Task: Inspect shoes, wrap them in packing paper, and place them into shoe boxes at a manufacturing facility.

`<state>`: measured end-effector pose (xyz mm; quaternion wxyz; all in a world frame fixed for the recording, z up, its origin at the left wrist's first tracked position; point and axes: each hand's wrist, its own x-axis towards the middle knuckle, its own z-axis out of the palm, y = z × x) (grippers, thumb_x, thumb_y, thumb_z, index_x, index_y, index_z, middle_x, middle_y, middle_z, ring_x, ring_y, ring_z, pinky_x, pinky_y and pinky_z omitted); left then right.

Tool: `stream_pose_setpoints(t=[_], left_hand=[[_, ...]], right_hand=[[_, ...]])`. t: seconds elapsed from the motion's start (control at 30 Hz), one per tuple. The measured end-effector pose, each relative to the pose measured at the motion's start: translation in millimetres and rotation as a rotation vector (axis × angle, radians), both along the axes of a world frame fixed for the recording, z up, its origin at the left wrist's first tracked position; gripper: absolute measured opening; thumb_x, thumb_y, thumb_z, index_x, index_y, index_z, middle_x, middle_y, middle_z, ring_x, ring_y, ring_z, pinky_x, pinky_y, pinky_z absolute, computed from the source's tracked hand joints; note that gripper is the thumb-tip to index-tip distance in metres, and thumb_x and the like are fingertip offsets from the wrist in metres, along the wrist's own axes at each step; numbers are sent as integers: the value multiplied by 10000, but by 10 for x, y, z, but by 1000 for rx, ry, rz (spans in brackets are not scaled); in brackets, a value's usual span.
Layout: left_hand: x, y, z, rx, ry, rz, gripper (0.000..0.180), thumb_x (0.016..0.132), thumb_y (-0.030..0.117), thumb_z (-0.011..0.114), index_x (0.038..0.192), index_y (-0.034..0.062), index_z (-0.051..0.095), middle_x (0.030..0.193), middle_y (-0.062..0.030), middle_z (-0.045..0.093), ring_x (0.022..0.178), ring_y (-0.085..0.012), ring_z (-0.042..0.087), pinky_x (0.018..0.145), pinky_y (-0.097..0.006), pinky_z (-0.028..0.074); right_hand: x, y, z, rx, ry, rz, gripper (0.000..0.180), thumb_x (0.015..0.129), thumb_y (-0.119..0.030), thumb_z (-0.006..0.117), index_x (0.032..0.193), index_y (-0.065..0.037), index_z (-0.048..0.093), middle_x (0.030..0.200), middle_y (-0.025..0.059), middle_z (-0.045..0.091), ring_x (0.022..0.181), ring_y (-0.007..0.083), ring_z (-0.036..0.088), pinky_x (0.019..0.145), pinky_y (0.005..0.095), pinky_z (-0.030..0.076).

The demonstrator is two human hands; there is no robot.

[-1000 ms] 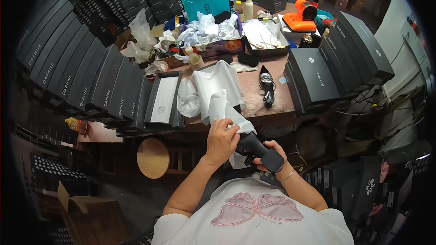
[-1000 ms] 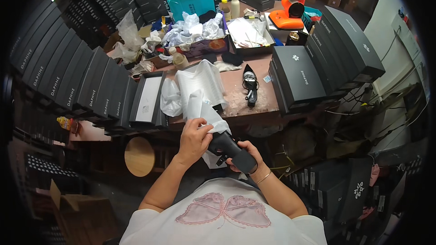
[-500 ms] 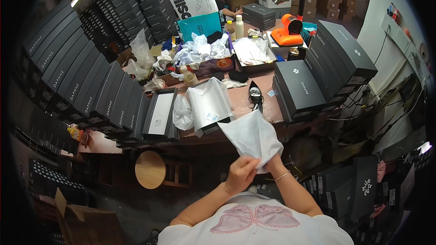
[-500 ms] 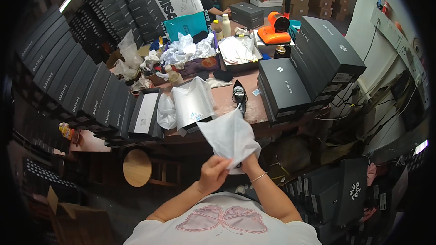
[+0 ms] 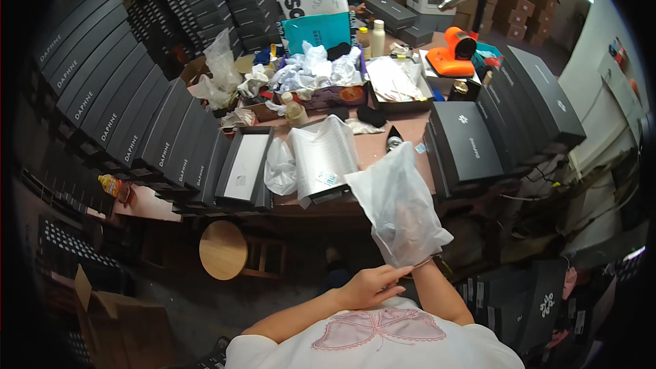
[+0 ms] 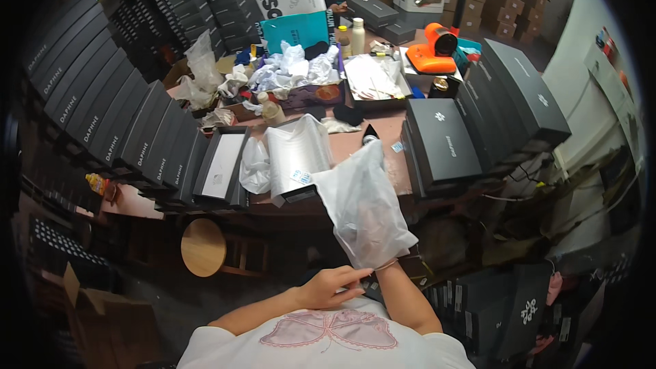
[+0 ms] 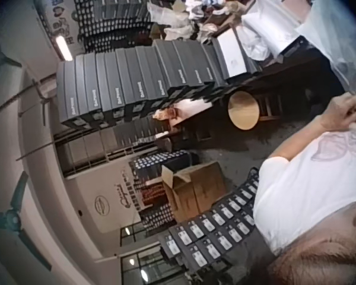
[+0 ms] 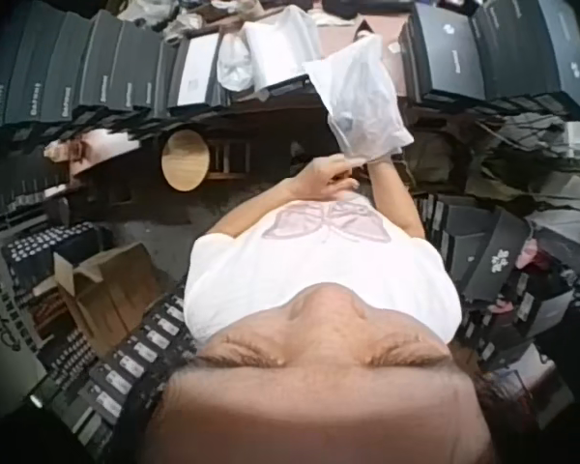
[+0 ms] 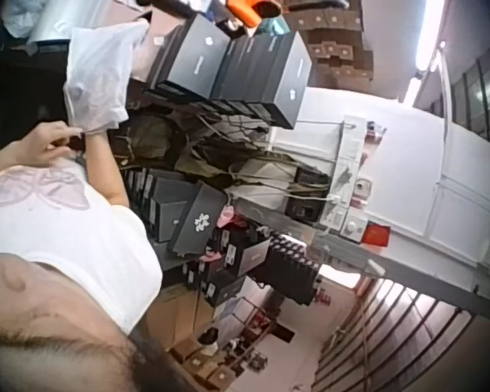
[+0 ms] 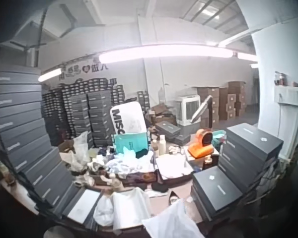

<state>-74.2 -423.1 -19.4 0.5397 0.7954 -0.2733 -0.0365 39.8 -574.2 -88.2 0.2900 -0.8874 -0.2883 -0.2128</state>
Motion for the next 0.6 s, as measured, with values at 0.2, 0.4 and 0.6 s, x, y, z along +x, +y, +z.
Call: stream_pose_setpoints(t=[0.2,0.4,0.6], left_hand=[[642,999,-533,-1269,1186,368,720,864,524,606,1393,93,377,1350,-113,475,1233,-282,463,1065,-449,346],[1228,1448,-764,-1568,1054,697,465,825,198,728,1235,79,542,1219,-64,602,1146,-239,555,1049,-428,403],[1511,1877,-1051,-1493,925,762,606,784,145,740,1300,40,440,1208,-94,571,1123,-247,559,1007,-425,442]], right_hand=[[354,1034,-200,-45,455,160,502,825,-313,621,1227,-30,519,1190,202,533,1115,386,479,997,446,364],[715,2096,-337,299,529,178,389,851,-242,549,1169,-18,551,1193,206,553,1099,366,529,969,449,402],[778,1966,448,-231,689,539,344,868,-90,572,1199,1,542,1004,229,625,902,335,641,761,398,522]])
